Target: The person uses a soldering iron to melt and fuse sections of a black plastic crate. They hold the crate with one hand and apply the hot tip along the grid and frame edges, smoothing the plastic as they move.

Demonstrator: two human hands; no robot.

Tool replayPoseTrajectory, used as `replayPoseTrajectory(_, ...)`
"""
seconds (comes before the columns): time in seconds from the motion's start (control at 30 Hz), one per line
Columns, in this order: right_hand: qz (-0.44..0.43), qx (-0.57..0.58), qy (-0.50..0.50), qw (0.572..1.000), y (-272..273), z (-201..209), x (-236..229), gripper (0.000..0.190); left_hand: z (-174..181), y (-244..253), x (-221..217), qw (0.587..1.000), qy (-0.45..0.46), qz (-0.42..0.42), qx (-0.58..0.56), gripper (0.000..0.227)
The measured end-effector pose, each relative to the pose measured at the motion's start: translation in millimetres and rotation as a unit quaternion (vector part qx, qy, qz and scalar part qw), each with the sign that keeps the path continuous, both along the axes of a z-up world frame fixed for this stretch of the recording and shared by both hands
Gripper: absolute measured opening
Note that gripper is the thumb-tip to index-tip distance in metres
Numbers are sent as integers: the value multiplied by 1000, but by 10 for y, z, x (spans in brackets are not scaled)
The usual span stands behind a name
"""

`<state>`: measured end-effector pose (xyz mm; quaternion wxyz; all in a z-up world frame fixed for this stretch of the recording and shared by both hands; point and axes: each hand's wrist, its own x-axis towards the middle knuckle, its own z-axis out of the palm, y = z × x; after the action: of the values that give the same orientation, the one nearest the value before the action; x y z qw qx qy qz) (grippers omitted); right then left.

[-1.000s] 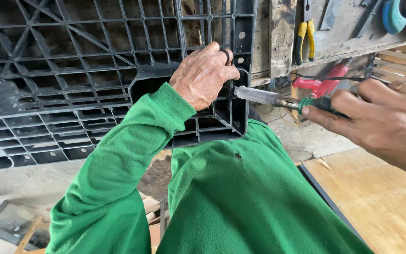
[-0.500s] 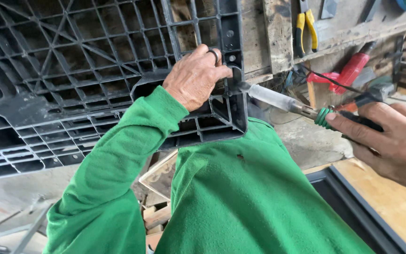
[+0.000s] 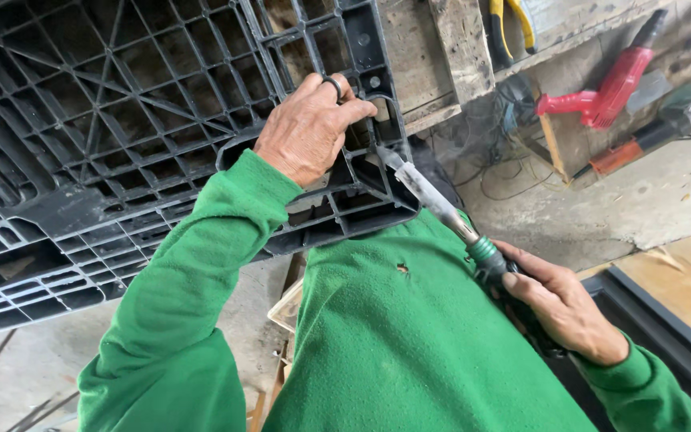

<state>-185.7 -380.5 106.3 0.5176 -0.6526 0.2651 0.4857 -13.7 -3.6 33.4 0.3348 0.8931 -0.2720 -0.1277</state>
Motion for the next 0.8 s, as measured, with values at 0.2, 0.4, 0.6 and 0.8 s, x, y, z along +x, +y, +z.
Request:
replayPoseTrajectory(0.2,94,1,-138,986,276,88,25,55,-40,-5,-29,1000,-15,-8,16,37)
replayPoseTrajectory(0.4,139,-72,-90,984,361,155,124,59,-59,-26,-61,1000,-2,-1,30,37)
replayPoseTrajectory(0.6,-31,5,-60,998,308,103,57,57,88,-41,-53,999,15,30,-3,33)
replayPoseTrajectory(0.8,-141,26,-92,985,160,67,-34,60,340,-78,-266,936,199,232,-173,22)
